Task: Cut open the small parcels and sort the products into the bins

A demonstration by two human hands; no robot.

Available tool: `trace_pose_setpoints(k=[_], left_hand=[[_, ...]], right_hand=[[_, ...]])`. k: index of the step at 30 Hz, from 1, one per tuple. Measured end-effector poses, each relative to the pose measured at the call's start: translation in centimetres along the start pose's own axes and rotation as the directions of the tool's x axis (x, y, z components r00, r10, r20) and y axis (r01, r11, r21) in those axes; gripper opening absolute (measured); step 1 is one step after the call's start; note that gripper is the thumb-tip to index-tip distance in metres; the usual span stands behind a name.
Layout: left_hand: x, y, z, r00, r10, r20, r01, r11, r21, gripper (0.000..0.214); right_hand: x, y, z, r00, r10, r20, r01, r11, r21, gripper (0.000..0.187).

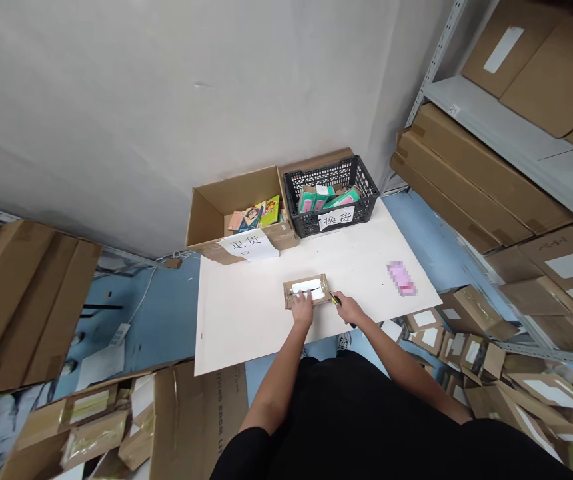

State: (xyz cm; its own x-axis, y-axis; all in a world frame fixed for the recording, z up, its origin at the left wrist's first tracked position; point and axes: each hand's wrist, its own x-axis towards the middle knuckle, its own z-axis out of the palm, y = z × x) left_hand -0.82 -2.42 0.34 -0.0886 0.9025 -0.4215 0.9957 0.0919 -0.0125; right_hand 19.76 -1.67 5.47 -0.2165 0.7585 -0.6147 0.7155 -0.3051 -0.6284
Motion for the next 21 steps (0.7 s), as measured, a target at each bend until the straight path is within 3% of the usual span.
trace_pose_setpoints(k=[3,5,9,12,16,19,21], left_hand=[[0.7,-2.0,-1.9,0.994,0.082,-0.070,-0.084,0.996,-0.030,0.075],[1.6,-3.8,-3.4,0.984,0.136,-0.114,-0.143,0.988,-0.054,0.077],[3.1,-6.2,-5.2,0.989,0.143,0.026,-0.142,0.989,-0.035,0.070],[2.1,-5.2,-4.5,0.993,0.076,0.087,-0.078,0.997,0.025,0.074],[-1.4,-2.4,-1.8,0.995,-0.082,0.058,0.080,0.996,0.029,0.079],[-3.6,-1.6,0.0,0.998,-0.014,-0.055,0.014,1.000,0.005,0.067],[-4.1,-2.0,0.5,0.994,0.079,-0.073,-0.081,0.996,-0.034,0.064]], right_hand=[[-0.2,1.7,0.2,0.991,0.056,-0.120,-0.025,0.969,0.244,0.053],[0.1,2.5,1.1,0.978,0.148,-0.146,-0.073,0.902,0.425,0.050],[1.8,2.3,3.5,0.967,0.240,-0.081,-0.152,0.805,0.574,0.033],[4.1,0.8,4.9,0.936,0.314,-0.159,-0.182,0.818,0.545,0.036],[7.7,-1.8,5.1,0.849,0.392,-0.355,-0.205,0.863,0.461,0.040],[10.0,-3.4,4.1,0.822,0.349,-0.450,-0.148,0.894,0.423,0.040],[11.0,-4.0,3.5,0.836,0.349,-0.423,-0.089,0.848,0.523,0.036]])
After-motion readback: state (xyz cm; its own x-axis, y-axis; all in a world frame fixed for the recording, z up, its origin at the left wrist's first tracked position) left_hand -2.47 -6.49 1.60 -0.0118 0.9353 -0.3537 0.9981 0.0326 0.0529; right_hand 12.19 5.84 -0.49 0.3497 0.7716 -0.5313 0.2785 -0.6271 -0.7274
